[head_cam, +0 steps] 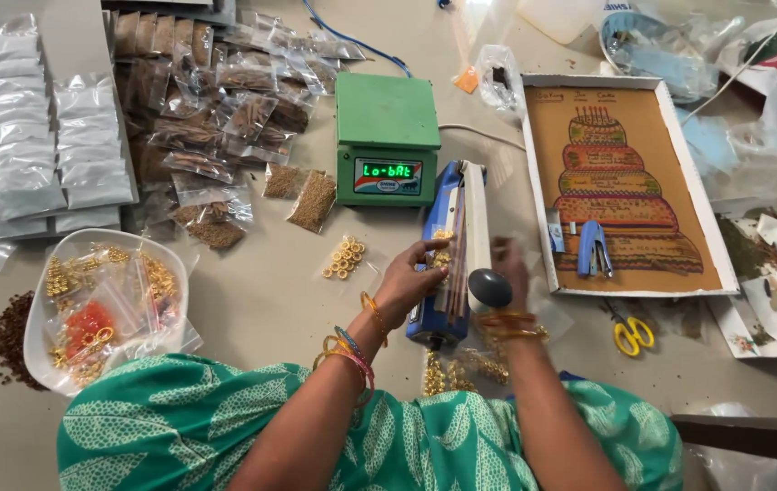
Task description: The person fills small plastic bags with gold-colored rings and beads, weighs them on a digital scale, and seals them using a heat sealer.
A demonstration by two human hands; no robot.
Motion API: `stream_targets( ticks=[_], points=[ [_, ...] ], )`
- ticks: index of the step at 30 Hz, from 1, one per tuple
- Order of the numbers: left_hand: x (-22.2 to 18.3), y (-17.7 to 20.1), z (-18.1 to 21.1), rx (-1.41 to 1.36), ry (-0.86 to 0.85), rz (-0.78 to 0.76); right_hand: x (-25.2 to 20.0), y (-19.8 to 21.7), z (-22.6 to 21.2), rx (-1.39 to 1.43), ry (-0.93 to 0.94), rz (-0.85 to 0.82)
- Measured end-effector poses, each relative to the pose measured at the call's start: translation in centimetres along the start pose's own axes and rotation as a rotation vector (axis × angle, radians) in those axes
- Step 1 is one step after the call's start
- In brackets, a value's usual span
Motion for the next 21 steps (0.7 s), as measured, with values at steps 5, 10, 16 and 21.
stream_targets(
  ticks=[5, 10, 16, 21],
  points=[
    [-0.3, 0.4, -0.4, 0.01, 0.009, 0.007, -4.7, 3.0, -11.2, -0.152, 0.184, -0.008],
    [0.0, 0.2, -0.3, -0.007, 0.014, -0.01, -8.0, -2.1, -11.9, -0.988, 0.456, 0.1],
    [-0.5, -0.1, -0.5, -0.016, -0.031, -0.029, -9.0, -3.4, -10.1, -1.078, 0.453, 0.113],
    [-1.2, 0.9, -0.4, 0.017, -0.01, 0.111, -8.4, -3.3, -9.7, -0.931, 0.158, -0.076]
  ],
)
Point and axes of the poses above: each hand's wrist, its own x-axis towards the middle knuckle, its own y-axis out of the back of the hand, z = x × y, the point moved 8 cm from there along x, towards the middle knuckle, and after that the axes turned 6 degrees about -y, right-handed, at the moved point
